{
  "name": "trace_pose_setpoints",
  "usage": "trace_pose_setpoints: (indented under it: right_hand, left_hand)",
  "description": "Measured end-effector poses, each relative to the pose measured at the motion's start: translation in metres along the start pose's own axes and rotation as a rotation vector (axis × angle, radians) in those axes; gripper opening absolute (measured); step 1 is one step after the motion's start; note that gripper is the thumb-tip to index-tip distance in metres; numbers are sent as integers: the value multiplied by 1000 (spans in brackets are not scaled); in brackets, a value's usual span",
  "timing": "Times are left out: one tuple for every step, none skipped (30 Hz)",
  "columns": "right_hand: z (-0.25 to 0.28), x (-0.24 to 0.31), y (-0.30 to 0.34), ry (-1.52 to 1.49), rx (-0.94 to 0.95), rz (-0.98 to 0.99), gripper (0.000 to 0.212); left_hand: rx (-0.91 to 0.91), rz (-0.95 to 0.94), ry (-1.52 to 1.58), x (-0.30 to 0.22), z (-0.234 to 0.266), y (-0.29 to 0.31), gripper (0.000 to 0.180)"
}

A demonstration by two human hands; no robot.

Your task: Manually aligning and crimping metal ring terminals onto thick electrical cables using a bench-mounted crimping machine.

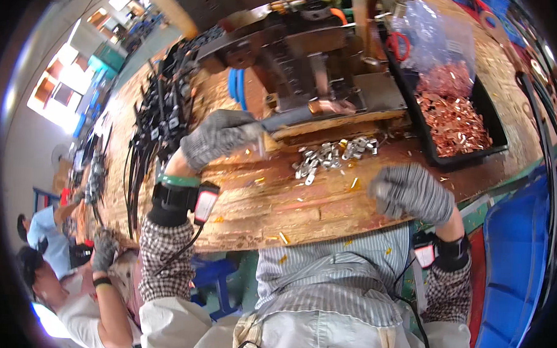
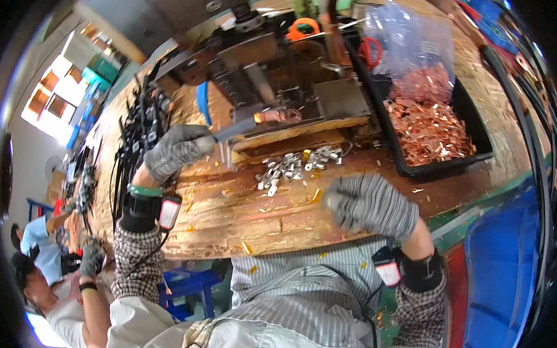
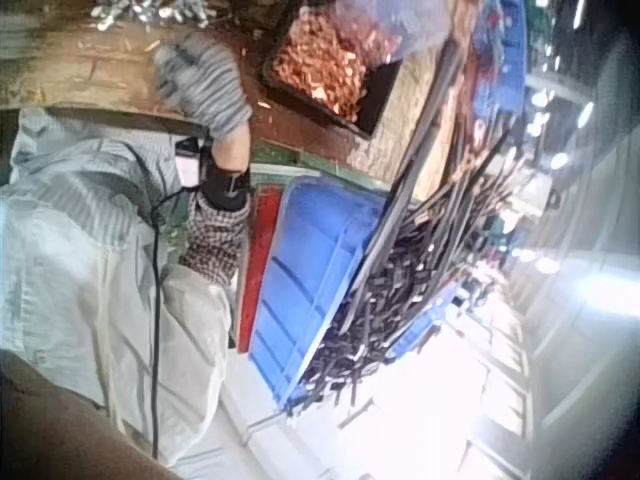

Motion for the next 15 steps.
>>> trace_pose_setpoints:
  right_hand:
    - [-8,-7,5,8,65,-108,28]
    - [-17,-14,8,18,134,-215,29]
    - [-27,-19,9,28,156,-219,29]
    - [-39,-19,9,-5,162,-168,29]
    - [-50,-21,9,-39,168,-118,29]
    - [-58,-25,7,67,168,-25,35]
    - [-70,-29,4,70,194,-22,35]
    - [-82,-30,1,48,162,62,37]
    - [-92,-28,-2,24,128,146,39]
    - [-100,-28,-7,-36,164,110,44]
    - [-108,-21,-8,-31,197,119,44]
    - [-115,-18,-12,14,205,184,44]
    - [-119,-14,-15,60,196,244,44]
    - [-124,-3,-18,109,238,222,46]
    - [-128,6,-21,112,246,228,46]
  left_hand:
    - [293,238,-24,-7,0,-2,42]
    - [291,209,30,-12,-6,6,41]
    - [287,181,83,-14,-12,14,39]
    - [271,191,87,-16,-12,21,39]
    - [259,135,49,-19,-11,27,37]
    - [248,78,10,-22,-9,33,34]
    - [228,96,9,-21,-7,40,34]
    - [81,32,-6,-22,-2,46,32]
    - [-65,-36,-24,-24,5,52,30]
    - [-290,-163,-168,-38,21,58,18]
    - [-386,-132,10,-29,47,62,23]
    - [-501,-397,5,-30,73,70,33]
    - [-653,-333,21,-55,88,74,42]
    - [-677,-335,418,-51,115,82,37]
    - [-541,-362,652,-53,146,93,31]
Point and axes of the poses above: each hand's wrist, its own y-axis away from the middle knuckle, its own z-axis out of the back of the hand, x = y × z, the point moved 2 cm from there along -y, towards the middle knuckle, and after that the axes turned 5 degrees about -x, right-handed, at the moved point
